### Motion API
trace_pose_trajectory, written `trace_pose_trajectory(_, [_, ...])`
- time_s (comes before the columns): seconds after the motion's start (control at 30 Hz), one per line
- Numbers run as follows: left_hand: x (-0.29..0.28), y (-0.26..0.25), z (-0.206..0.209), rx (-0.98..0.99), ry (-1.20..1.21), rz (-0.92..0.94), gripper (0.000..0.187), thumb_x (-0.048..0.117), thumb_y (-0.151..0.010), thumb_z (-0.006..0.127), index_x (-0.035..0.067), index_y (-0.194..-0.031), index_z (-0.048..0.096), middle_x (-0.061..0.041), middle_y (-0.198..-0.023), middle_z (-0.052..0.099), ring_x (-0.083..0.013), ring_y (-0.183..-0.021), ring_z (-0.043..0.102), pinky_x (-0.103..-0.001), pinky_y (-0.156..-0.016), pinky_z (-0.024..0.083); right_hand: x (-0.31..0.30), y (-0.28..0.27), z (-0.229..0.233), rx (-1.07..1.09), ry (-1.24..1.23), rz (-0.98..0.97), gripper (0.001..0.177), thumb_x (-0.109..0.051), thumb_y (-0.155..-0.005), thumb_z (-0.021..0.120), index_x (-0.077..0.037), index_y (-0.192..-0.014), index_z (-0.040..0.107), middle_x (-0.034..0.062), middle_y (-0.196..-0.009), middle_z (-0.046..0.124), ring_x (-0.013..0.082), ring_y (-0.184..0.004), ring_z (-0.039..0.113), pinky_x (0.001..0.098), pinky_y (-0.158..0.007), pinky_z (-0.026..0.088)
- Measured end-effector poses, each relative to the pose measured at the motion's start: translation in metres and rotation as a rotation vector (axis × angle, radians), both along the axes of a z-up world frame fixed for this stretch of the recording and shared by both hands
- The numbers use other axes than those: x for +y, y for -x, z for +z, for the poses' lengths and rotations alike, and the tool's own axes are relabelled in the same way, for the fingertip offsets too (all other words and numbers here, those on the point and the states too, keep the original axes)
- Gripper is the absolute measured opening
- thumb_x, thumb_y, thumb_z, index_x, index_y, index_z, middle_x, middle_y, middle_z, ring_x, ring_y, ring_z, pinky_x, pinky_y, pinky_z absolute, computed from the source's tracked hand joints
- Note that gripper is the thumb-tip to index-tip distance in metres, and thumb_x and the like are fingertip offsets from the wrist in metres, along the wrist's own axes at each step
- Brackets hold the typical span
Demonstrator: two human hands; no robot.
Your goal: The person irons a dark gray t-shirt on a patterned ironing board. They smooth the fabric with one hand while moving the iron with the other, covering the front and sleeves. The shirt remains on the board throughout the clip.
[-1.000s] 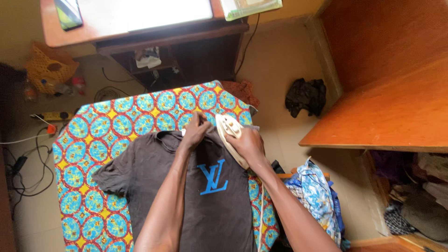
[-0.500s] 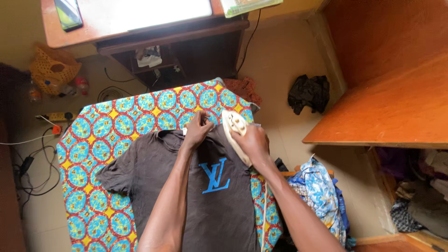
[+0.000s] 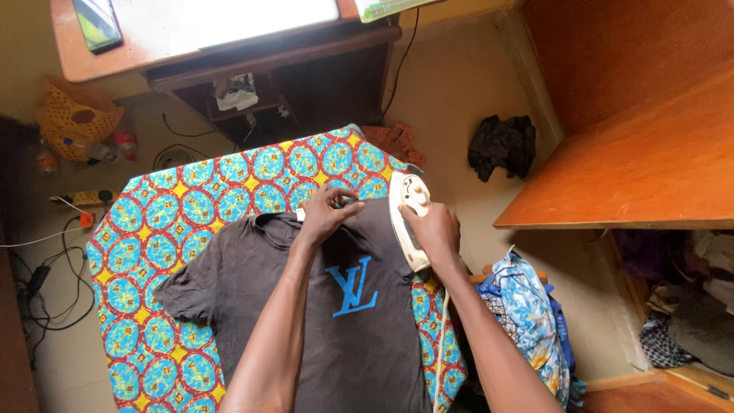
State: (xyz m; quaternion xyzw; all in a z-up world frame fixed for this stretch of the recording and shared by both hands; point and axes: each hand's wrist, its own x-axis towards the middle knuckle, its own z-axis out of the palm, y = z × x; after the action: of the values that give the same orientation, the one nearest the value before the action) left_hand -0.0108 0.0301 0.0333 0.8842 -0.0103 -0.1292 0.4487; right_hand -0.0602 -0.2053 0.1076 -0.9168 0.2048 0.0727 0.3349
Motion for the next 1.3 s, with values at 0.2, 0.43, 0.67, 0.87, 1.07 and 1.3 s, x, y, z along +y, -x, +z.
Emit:
trace_pose_trajectory(0.2, [-0.010,-0.009,0.001,-0.164,-0.285,-0.189,0.017,0.030,-0.073,0.084,0.025,-0.089,0.080,-0.007,-0.099,0.063,-0.0302,-0.104,0.055,-0.053,-0.091,0.030,0.013,0.108,0.024,0.214,-0.042,0.022,0.053,-0.054,-0.085,0.074,-0.001,-0.092,0.076,0.0212,-0.081,0.074,0.0376,-0.077,0.078,0.0466,-0.070,0.061])
trace_pose_trajectory(0.43, [-0.060,-0.049,0.000,-0.064,-0.156,-0.407,0.030,0.018,-0.079,0.075,0.021,-0.108,0.072,-0.005,-0.088,0.078,-0.0257,-0.091,0.072,-0.050,-0.100,0.032,0.067,0.205,0.048,0.468,-0.259,-0.158,0.047,-0.043,-0.091,0.063,-0.005,-0.116,0.070,0.0192,-0.097,0.079,0.0328,-0.090,0.080,0.0430,-0.082,0.062])
trace_pose_trajectory(0.67, [-0.059,-0.030,0.021,-0.192,-0.129,-0.325,0.022,0.023,-0.083,0.079,0.018,-0.104,0.077,-0.006,-0.099,0.077,-0.0274,-0.102,0.068,-0.052,-0.099,0.029,0.076,0.203,0.031,0.323,-0.137,-0.139,0.052,-0.046,-0.094,0.065,0.002,-0.113,0.066,0.0271,-0.097,0.074,0.0430,-0.090,0.074,0.0479,-0.078,0.060])
trace_pose_trajectory(0.87, [-0.025,0.011,0.037,-0.498,-0.321,0.103,0.032,0.028,-0.081,0.082,0.007,-0.102,0.071,-0.014,-0.100,0.061,-0.0326,-0.101,0.056,-0.049,-0.091,0.039,0.076,0.202,0.030,0.271,-0.121,-0.227,0.048,-0.045,-0.092,0.066,0.001,-0.103,0.068,0.0284,-0.094,0.073,0.0466,-0.089,0.072,0.0516,-0.078,0.057])
trace_pose_trajectory(1.07, [-0.010,0.137,0.060,-0.277,-0.384,0.119,0.026,0.025,-0.098,0.063,0.009,-0.120,0.065,-0.018,-0.125,0.055,-0.0360,-0.121,0.049,-0.050,-0.102,0.039,0.075,0.216,0.032,0.276,-0.135,-0.182,0.049,-0.045,-0.092,0.066,-0.002,-0.113,0.068,0.0277,-0.097,0.074,0.0454,-0.091,0.073,0.0512,-0.078,0.057])
trace_pose_trajectory(1.3, [0.023,0.157,0.029,-0.334,-0.637,0.203,0.054,0.026,-0.103,0.054,0.016,-0.155,0.045,-0.026,-0.168,0.017,-0.0431,-0.155,0.015,-0.064,-0.120,0.014,0.085,0.168,0.047,-0.019,-0.232,-0.231,0.050,-0.042,-0.090,0.068,0.000,-0.116,0.070,0.0263,-0.100,0.075,0.0420,-0.092,0.074,0.0479,-0.080,0.057])
